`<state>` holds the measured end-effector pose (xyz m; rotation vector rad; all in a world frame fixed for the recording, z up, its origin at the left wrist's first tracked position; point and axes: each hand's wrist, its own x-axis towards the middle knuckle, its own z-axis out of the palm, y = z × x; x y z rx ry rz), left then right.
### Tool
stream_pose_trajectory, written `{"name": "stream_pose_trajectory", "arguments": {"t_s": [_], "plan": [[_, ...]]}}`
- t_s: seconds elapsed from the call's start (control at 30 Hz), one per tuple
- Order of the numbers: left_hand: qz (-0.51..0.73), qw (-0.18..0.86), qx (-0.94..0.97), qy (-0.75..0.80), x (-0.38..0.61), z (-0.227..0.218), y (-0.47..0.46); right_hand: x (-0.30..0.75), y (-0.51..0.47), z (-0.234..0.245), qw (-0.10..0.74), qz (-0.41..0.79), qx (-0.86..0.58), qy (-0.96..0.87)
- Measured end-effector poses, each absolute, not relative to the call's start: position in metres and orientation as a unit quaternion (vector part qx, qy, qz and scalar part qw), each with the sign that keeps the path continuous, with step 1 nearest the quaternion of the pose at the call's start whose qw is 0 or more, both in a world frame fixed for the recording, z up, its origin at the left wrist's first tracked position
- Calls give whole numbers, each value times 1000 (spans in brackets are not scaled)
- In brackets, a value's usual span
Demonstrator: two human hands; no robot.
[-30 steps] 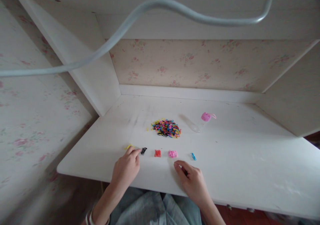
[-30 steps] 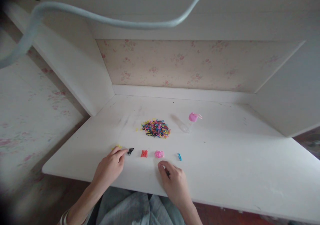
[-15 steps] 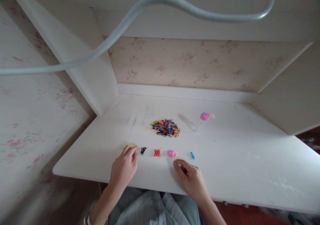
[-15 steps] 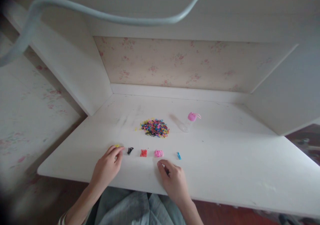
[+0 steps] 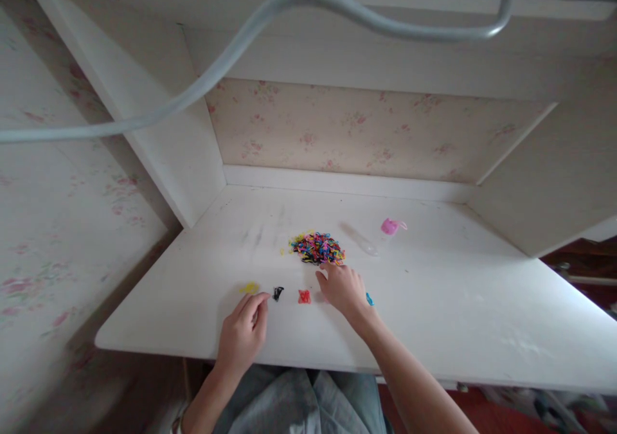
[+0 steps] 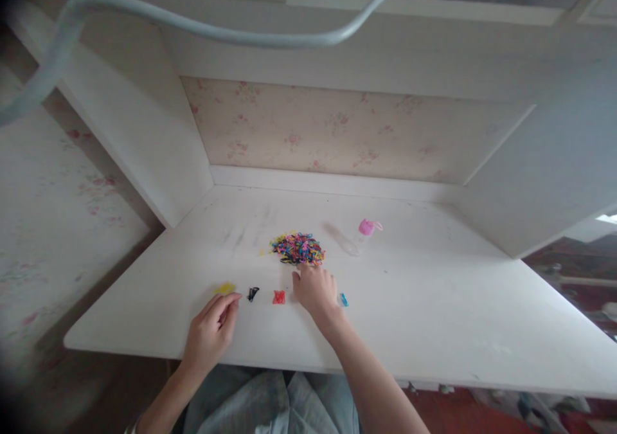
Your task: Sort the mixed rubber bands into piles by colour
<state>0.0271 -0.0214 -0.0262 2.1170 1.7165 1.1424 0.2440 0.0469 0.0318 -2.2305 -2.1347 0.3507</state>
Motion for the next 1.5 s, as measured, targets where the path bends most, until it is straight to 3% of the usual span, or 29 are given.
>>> {"name": "stream_pose_trajectory", "arguments": {"t_s": [1.5], "plan": [[379, 76, 726, 569, 23, -36, -20, 238, 72, 10, 25, 74, -736, -673]]}}
